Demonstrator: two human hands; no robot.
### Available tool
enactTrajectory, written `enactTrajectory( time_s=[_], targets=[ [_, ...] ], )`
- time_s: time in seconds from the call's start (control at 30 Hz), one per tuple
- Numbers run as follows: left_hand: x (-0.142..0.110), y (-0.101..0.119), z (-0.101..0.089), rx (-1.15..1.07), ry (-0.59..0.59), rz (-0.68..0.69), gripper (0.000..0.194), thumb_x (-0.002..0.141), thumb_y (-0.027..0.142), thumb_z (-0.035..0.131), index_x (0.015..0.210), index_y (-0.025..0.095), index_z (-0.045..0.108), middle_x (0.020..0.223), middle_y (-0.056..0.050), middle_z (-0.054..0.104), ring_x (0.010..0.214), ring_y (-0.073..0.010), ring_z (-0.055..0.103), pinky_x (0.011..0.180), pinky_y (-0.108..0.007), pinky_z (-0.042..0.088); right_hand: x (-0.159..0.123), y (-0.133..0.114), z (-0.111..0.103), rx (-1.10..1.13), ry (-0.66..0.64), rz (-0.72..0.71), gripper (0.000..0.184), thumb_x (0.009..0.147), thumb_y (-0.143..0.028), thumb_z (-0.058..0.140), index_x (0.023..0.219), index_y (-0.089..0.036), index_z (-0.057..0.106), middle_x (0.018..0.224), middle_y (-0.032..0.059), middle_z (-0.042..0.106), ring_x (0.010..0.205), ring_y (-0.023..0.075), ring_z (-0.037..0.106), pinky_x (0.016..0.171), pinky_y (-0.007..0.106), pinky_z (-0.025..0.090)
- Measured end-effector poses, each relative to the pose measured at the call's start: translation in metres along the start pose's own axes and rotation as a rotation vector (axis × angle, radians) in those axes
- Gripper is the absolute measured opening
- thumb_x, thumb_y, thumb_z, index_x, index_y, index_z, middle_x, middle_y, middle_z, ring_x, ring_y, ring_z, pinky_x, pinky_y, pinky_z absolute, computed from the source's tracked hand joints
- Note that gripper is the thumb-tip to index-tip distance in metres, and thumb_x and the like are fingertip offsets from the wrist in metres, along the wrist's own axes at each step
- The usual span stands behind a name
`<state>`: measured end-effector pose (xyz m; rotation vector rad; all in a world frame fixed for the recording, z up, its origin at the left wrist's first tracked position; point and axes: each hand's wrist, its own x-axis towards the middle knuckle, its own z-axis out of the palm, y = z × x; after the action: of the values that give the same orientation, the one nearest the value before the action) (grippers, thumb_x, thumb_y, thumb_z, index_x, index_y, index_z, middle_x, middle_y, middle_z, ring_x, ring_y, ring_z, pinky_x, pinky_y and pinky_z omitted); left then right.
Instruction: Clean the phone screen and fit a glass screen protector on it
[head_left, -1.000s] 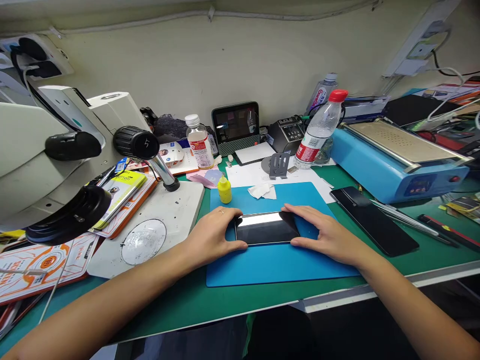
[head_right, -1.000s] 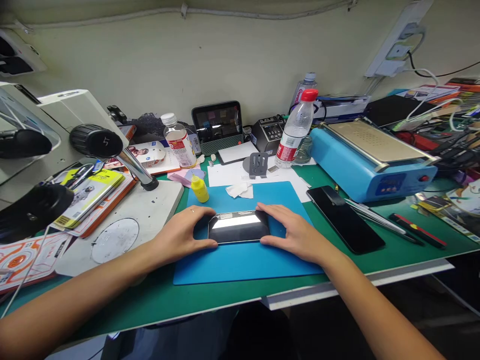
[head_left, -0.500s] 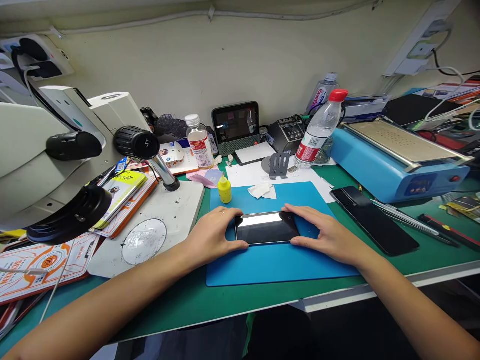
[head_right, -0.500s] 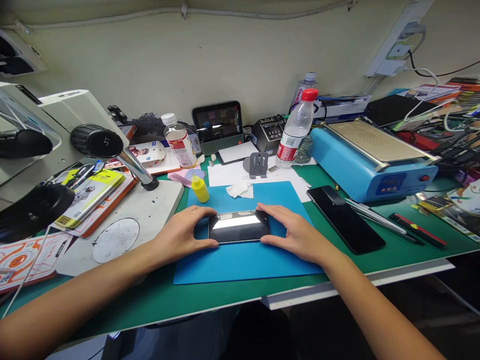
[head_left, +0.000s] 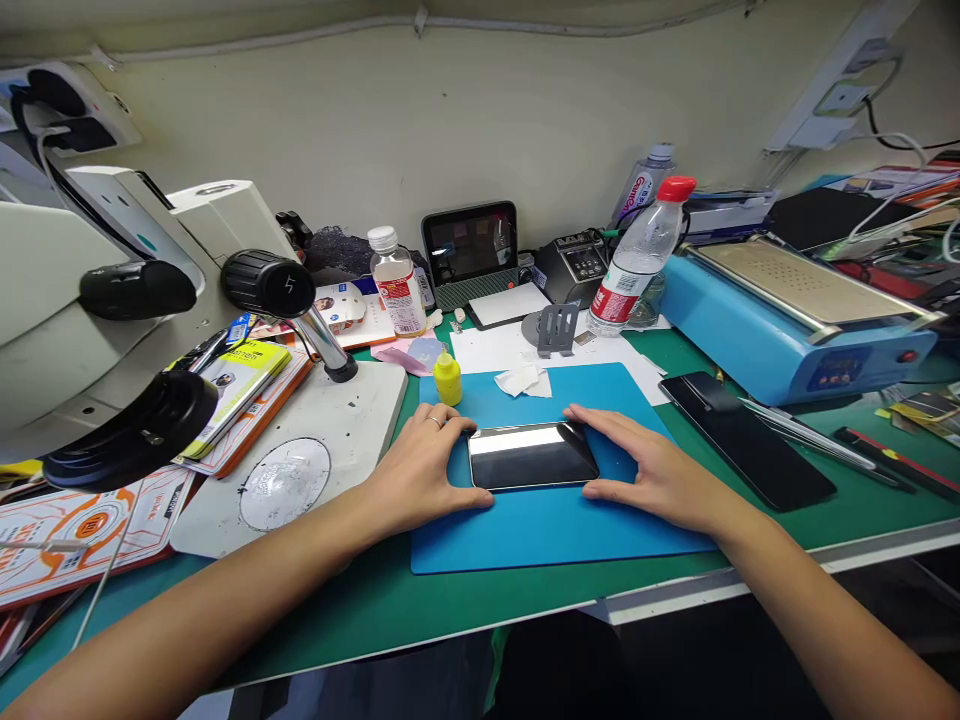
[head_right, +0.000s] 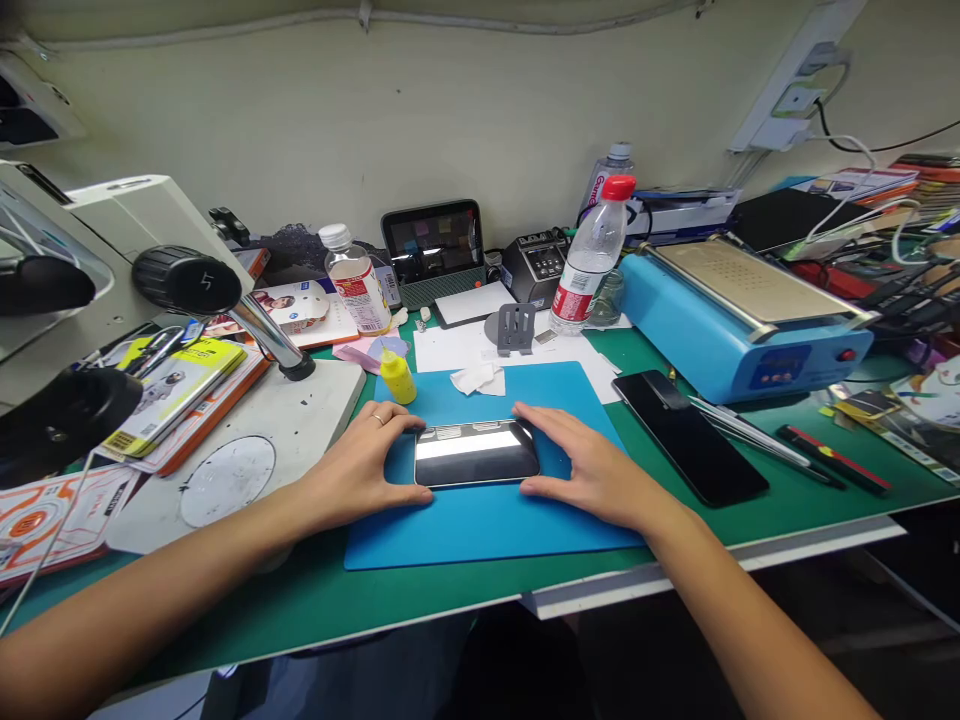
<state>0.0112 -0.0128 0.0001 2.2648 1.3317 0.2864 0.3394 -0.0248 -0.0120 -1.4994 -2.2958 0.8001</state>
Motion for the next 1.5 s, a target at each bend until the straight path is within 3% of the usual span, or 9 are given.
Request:
enactTrajectory(
  time_s=[0.43, 0.73, 1.17, 1.33, 1.5],
  targets=[
    [-0.0008, -0.0012, 0.0018, 0.006, 0.027, 0.015, 0.069, 0.078, 0.057, 0.078, 0.133, 0.020, 0.058, 0.129, -0.011, 0.058, 0.122, -0.0349, 0.050, 0.104, -0.055, 0.048, 0.0019, 0.0043, 0.0045, -0.113, 0.065, -0.088, 0.094, 0.083, -0.072, 0.068, 0.160, -0.026, 0.039, 0.166, 0.0140, 0.039, 0.155, 0.0395, 0.031, 0.122, 0.062, 0.036],
    [0.0000, -0.0025, 0.0024, -0.018, 0.037, 0.030, 0.064, 0.078, 0.056, 0.079, 0.129, 0.023, 0.062, 0.124, -0.010, 0.060, 0.120, -0.0349, 0.051, 0.101, -0.053, 0.050, 0.0038, 0.0030, 0.0045, -0.134, 0.063, -0.082, 0.087, 0.082, -0.071, 0.070, 0.155, -0.029, 0.048, 0.163, 0.0134, 0.044, 0.152, 0.0435, 0.035, 0.118, 0.066, 0.039],
    [-0.0006, -0.0025, 0.0010, -0.019, 0.019, 0.028, 0.070, 0.078, 0.059, 0.079, 0.133, 0.019, 0.060, 0.127, -0.011, 0.060, 0.121, -0.0341, 0.051, 0.103, -0.053, 0.049, 0.0037, 0.0005, 0.0022, -0.115, 0.042, -0.064, 0.081, 0.083, -0.071, 0.068, 0.150, -0.027, 0.053, 0.161, 0.0132, 0.047, 0.150, 0.0409, 0.040, 0.117, 0.063, 0.042],
    [-0.0014, -0.0002, -0.0004, -0.040, 0.025, 0.026, 0.068, 0.080, 0.059, 0.076, 0.132, 0.020, 0.060, 0.126, -0.011, 0.061, 0.120, -0.0339, 0.053, 0.103, -0.053, 0.049, 0.0032, 0.0003, 0.0026, -0.110, 0.047, -0.060, 0.092, 0.082, -0.073, 0.068, 0.158, -0.027, 0.044, 0.163, 0.0147, 0.044, 0.151, 0.0418, 0.037, 0.119, 0.064, 0.039],
    [-0.0010, -0.0016, 0.0011, -0.038, 0.044, 0.041, 0.068, 0.078, 0.058, 0.078, 0.133, 0.022, 0.061, 0.125, -0.011, 0.062, 0.120, -0.0343, 0.054, 0.102, -0.053, 0.050, 0.0021, -0.0003, 0.0031, -0.122, 0.053, -0.065, 0.090, 0.083, -0.074, 0.066, 0.158, -0.030, 0.044, 0.163, 0.0138, 0.045, 0.150, 0.0425, 0.039, 0.118, 0.064, 0.040]
  ],
)
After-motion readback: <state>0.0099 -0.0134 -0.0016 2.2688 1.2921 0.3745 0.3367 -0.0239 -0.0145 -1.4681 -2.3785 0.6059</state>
